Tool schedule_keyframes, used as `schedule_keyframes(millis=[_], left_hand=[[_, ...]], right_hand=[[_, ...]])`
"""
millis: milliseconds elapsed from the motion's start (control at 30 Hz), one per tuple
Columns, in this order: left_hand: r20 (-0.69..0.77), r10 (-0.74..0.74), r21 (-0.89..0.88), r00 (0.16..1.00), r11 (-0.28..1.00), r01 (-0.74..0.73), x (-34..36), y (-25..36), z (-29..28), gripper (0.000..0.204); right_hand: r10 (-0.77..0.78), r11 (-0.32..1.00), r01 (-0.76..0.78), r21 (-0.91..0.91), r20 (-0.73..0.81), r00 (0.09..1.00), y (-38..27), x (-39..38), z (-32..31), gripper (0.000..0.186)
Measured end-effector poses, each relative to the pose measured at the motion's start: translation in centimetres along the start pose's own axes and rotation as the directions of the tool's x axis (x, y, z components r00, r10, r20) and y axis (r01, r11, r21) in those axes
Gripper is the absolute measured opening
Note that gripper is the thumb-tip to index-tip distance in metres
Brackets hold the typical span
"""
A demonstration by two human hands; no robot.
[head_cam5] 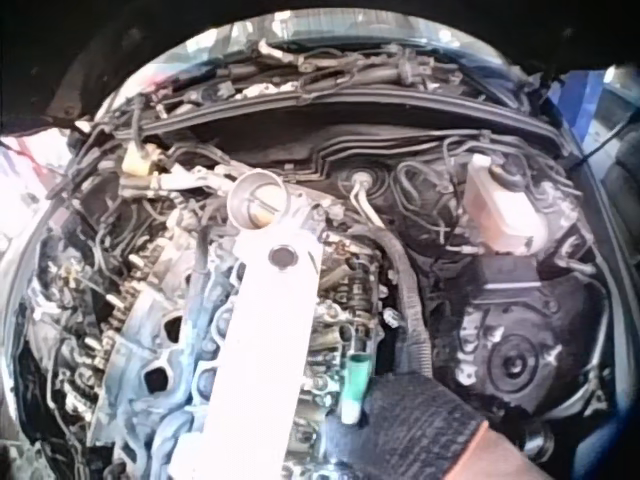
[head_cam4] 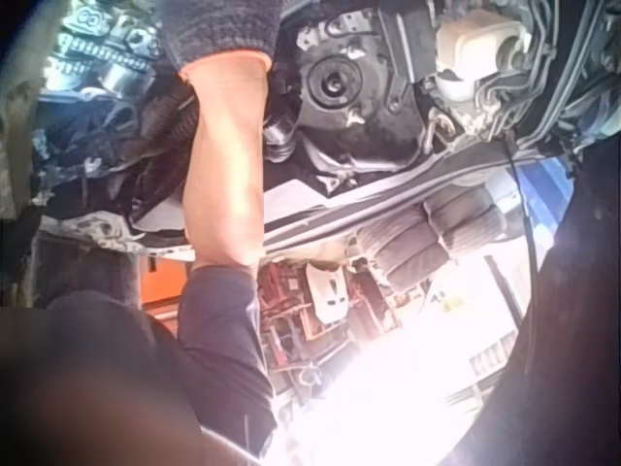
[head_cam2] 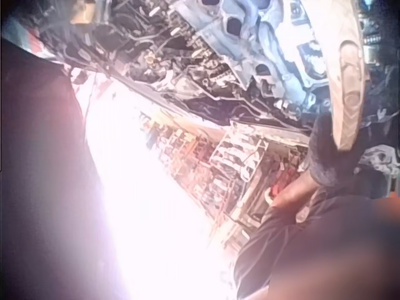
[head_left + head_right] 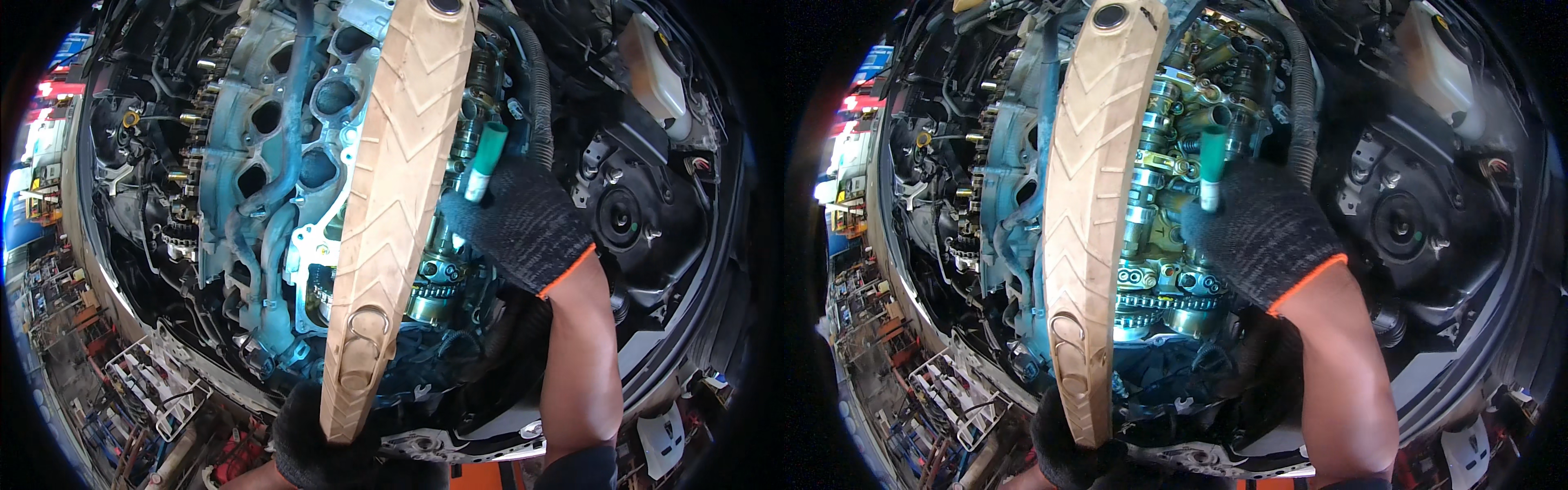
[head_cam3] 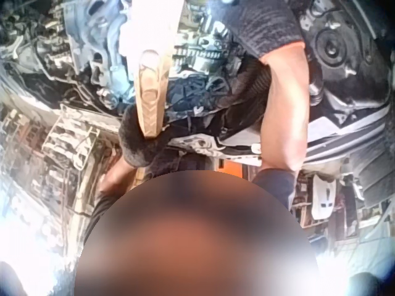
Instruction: The person works on a car engine with the hood open, using a marker to mark components and a light to illuminate the engine bay. They retrieve a tool from a cart and continue working on the engine.
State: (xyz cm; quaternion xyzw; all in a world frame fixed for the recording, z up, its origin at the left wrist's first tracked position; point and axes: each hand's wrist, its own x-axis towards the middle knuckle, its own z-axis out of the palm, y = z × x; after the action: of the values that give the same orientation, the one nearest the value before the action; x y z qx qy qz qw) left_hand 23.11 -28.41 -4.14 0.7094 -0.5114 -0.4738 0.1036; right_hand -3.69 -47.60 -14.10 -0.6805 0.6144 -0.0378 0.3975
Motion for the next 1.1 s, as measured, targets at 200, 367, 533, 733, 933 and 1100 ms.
schedule_keyframes(millis=[200, 367, 533, 733, 933, 1100], left_hand=[[0.032, 0.003, -0.076, 0.999, 0.997, 0.0, 0.0, -0.6, -0.4, 0.056], [0.018, 0.064, -0.081, 0.998, 0.995, -0.062, 0.0, -1.1, -0.2, 0.055], [-0.004, 0.129, 0.069, 0.992, 0.989, -0.128, 0.0, -1.3, 0.0, 0.057], [0.047, 0.095, 0.119, 0.994, 0.988, -0.1, -0.2, -1.6, -0.3, 0.064], [0.022, 0.149, 0.18, 0.989, 0.972, -0.151, -0.7, -2.4, -0.1, 0.07], [0.069, 0.119, 0.073, 0.99, 0.99, -0.124, -0.8, -3.0, -0.1, 0.07]], right_hand=[[0.037, 0.999, -0.037, 0.017, -0.004, 0.999, -0.5, -0.1, -0.5, 0.051], [0.1, 0.994, -0.094, -0.056, 0.134, 0.986, -1.0, -0.1, -0.7, 0.053], [-0.013, 0.998, 0.007, -0.07, -0.079, 0.997, -0.8, -1.1, 0.0, 0.037], [-0.047, 0.997, 0.044, -0.06, -0.058, 0.997, -0.2, -0.9, 0.6, 0.036], [-0.067, 0.996, 0.064, -0.055, -0.059, 0.996, -0.3, -0.9, 0.8, 0.036], [-0.079, 0.996, 0.076, -0.049, -0.061, 0.995, -0.3, -0.8, 1.1, 0.035]])
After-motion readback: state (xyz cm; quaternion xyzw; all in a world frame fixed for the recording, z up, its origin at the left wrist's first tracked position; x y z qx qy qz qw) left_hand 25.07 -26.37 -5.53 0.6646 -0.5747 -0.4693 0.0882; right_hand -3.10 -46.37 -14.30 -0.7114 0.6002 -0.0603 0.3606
